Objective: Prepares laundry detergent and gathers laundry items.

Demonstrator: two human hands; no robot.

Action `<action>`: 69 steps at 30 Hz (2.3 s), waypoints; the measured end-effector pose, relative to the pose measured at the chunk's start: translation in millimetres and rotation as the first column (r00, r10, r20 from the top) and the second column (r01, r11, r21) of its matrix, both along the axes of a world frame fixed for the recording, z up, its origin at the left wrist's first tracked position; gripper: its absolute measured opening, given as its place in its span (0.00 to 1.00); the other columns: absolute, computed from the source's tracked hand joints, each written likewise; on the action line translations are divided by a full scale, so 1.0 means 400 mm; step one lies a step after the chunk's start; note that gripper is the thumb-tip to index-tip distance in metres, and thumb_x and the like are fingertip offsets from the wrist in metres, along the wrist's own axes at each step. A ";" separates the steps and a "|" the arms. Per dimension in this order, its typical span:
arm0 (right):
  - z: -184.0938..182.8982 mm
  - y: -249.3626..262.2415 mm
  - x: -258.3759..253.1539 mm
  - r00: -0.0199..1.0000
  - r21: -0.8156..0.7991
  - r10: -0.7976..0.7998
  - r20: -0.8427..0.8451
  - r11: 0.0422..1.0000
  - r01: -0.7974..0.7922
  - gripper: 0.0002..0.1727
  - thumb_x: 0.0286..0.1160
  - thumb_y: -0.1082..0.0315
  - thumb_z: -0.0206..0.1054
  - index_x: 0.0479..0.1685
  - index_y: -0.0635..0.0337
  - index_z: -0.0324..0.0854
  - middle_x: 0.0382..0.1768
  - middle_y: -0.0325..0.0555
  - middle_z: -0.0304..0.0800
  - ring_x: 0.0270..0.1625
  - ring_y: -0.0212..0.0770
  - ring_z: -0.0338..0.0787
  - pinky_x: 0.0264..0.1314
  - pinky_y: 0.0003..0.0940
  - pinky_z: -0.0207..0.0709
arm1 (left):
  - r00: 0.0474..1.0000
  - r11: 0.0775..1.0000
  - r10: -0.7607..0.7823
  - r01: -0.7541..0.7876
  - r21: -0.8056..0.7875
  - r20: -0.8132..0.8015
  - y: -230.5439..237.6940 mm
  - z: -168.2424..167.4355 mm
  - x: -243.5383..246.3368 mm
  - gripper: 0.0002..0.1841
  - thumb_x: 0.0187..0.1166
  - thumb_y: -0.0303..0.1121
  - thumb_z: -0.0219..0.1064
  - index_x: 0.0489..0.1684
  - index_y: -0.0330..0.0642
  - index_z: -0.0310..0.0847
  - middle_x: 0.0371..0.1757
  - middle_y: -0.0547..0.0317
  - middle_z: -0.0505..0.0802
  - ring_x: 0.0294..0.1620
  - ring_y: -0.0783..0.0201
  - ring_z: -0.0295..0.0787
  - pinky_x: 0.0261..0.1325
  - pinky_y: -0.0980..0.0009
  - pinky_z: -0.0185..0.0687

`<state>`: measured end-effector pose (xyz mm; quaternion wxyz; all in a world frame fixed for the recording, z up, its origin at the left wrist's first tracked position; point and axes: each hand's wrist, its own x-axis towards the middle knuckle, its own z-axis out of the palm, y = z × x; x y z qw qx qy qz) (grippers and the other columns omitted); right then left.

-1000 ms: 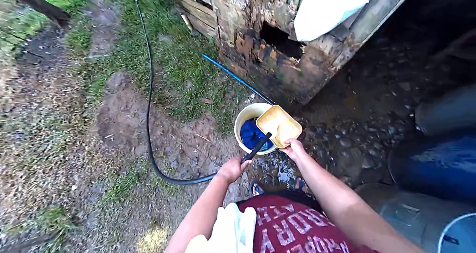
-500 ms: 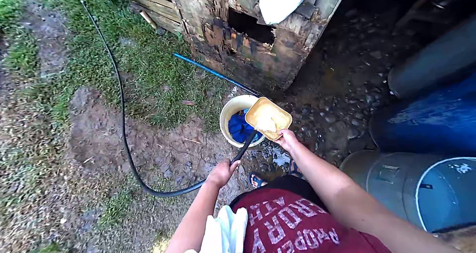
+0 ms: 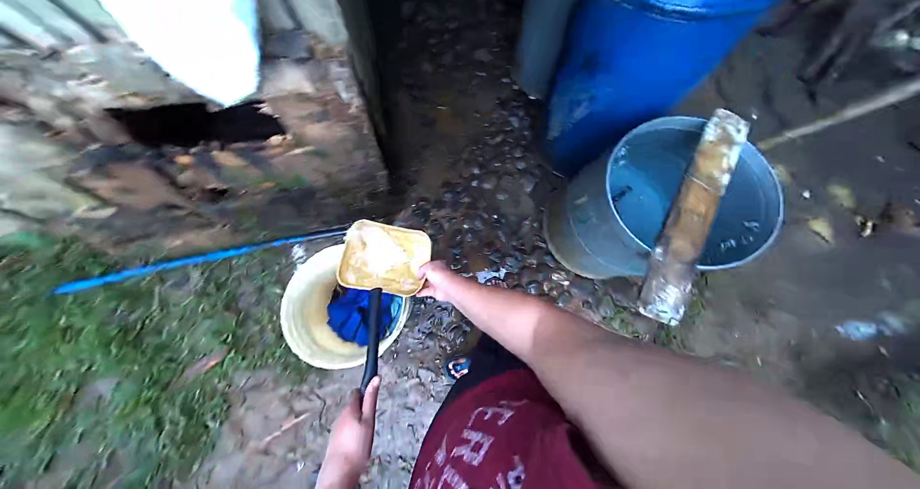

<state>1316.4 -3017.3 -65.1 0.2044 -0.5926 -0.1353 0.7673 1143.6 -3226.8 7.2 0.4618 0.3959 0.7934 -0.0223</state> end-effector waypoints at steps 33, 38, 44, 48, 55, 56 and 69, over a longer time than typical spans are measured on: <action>0.137 0.232 0.119 0.986 0.067 -0.164 -0.008 0.984 0.164 0.24 0.81 0.79 0.51 0.77 0.70 0.64 0.67 0.68 0.76 0.57 0.58 0.86 0.53 0.51 0.84 | 0.994 0.996 -0.078 0.074 0.053 0.072 0.365 0.176 0.127 0.38 0.91 0.62 0.42 0.63 0.30 0.77 0.52 0.32 0.88 0.58 0.39 0.87 0.65 0.39 0.76; 0.147 0.228 0.057 0.997 0.098 -0.076 -0.027 0.992 0.078 0.25 0.80 0.78 0.51 0.77 0.70 0.63 0.65 0.69 0.76 0.55 0.57 0.86 0.53 0.50 0.84 | 0.998 0.997 -0.006 0.001 0.081 0.056 0.338 0.192 0.081 0.39 0.91 0.63 0.41 0.67 0.30 0.77 0.53 0.30 0.88 0.59 0.36 0.86 0.66 0.38 0.75; 0.141 0.223 -0.007 1.000 0.120 -0.007 -0.027 0.993 0.010 0.24 0.82 0.78 0.50 0.77 0.71 0.64 0.66 0.68 0.75 0.55 0.56 0.87 0.52 0.49 0.86 | 0.992 0.991 0.100 -0.106 0.081 0.073 0.262 0.208 0.019 0.36 0.92 0.60 0.42 0.61 0.30 0.76 0.46 0.33 0.86 0.51 0.39 0.85 0.60 0.39 0.76; 0.139 0.210 -0.037 0.999 0.118 0.024 -0.030 0.993 -0.020 0.24 0.81 0.78 0.50 0.77 0.71 0.64 0.66 0.69 0.76 0.55 0.57 0.88 0.51 0.49 0.86 | 0.991 0.989 0.123 -0.127 0.074 0.059 0.223 0.188 0.006 0.36 0.91 0.62 0.42 0.59 0.31 0.75 0.44 0.35 0.86 0.48 0.40 0.85 0.57 0.40 0.76; 0.139 0.199 -0.080 0.999 0.080 0.027 -0.046 0.997 -0.024 0.24 0.80 0.79 0.49 0.76 0.69 0.64 0.65 0.68 0.75 0.54 0.57 0.87 0.49 0.49 0.87 | 0.989 0.991 0.125 -0.128 0.037 0.078 0.203 0.169 -0.006 0.37 0.91 0.61 0.41 0.61 0.29 0.75 0.49 0.32 0.86 0.53 0.38 0.85 0.62 0.39 0.75; 0.134 0.194 -0.082 0.998 0.077 0.031 -0.046 0.997 -0.027 0.24 0.79 0.80 0.49 0.76 0.69 0.64 0.65 0.69 0.75 0.54 0.57 0.87 0.49 0.50 0.87 | 0.988 0.990 0.132 -0.134 0.029 0.080 0.196 0.167 -0.011 0.37 0.91 0.62 0.40 0.61 0.29 0.75 0.49 0.32 0.86 0.54 0.38 0.84 0.62 0.39 0.75; 0.151 0.192 0.105 0.971 0.026 -0.188 -0.150 0.981 0.194 0.28 0.76 0.83 0.48 0.79 0.69 0.60 0.69 0.70 0.73 0.60 0.62 0.85 0.54 0.56 0.85 | 0.945 0.945 0.326 -0.325 0.040 -0.027 0.090 0.075 -0.135 0.39 0.91 0.61 0.42 0.67 0.28 0.78 0.51 0.27 0.88 0.54 0.34 0.85 0.63 0.37 0.74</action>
